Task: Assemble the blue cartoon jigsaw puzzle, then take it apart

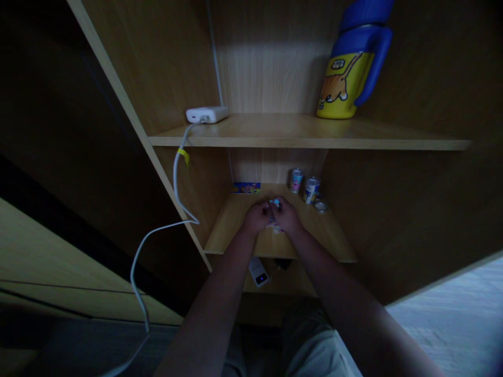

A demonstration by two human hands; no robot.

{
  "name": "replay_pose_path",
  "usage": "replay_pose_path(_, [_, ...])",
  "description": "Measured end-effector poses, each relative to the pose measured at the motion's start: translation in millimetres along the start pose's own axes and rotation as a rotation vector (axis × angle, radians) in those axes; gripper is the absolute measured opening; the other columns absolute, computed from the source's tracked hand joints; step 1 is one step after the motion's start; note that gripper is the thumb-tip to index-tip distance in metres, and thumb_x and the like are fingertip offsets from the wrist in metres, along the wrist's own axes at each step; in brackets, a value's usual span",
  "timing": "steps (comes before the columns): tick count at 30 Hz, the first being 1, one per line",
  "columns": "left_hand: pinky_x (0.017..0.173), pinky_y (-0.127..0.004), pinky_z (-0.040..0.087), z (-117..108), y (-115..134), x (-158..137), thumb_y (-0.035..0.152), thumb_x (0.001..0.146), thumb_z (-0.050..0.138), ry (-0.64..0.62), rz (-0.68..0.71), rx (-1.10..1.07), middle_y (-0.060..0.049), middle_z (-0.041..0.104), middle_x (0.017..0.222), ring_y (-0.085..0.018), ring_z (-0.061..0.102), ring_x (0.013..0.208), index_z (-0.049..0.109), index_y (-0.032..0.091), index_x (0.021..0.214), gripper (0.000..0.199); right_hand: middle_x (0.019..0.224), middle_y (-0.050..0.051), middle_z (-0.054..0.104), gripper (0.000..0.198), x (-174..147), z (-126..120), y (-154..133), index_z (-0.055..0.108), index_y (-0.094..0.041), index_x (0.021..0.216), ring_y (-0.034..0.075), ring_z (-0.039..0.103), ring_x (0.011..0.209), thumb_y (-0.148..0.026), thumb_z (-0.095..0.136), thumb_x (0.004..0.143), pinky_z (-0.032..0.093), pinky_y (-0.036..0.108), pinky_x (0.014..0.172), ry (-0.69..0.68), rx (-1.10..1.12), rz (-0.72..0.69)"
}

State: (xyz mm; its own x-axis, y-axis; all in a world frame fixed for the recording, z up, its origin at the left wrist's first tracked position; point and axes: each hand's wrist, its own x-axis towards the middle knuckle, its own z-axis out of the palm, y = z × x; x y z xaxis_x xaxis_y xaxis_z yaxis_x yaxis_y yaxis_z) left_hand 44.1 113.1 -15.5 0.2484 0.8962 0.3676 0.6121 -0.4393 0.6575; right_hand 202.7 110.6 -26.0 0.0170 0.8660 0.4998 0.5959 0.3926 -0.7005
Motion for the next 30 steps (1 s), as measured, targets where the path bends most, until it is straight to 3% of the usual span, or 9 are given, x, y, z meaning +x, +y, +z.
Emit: replay_pose_path(30, [0.079,-0.030,0.051,-1.6,2.1,-1.4,0.024,0.100,0.058,-0.012,-0.017,0.006,-0.001,0.074,0.080,-0.019,0.067,0.077,0.070,0.021,0.084,0.020,0.092,0.006,0.076,0.026,1.1,-1.0,-0.4,0.065,-0.025,0.101,0.023,0.070,0.084,-0.047,0.053,0.107,0.049,0.031,0.079,-0.027,-0.041,0.022])
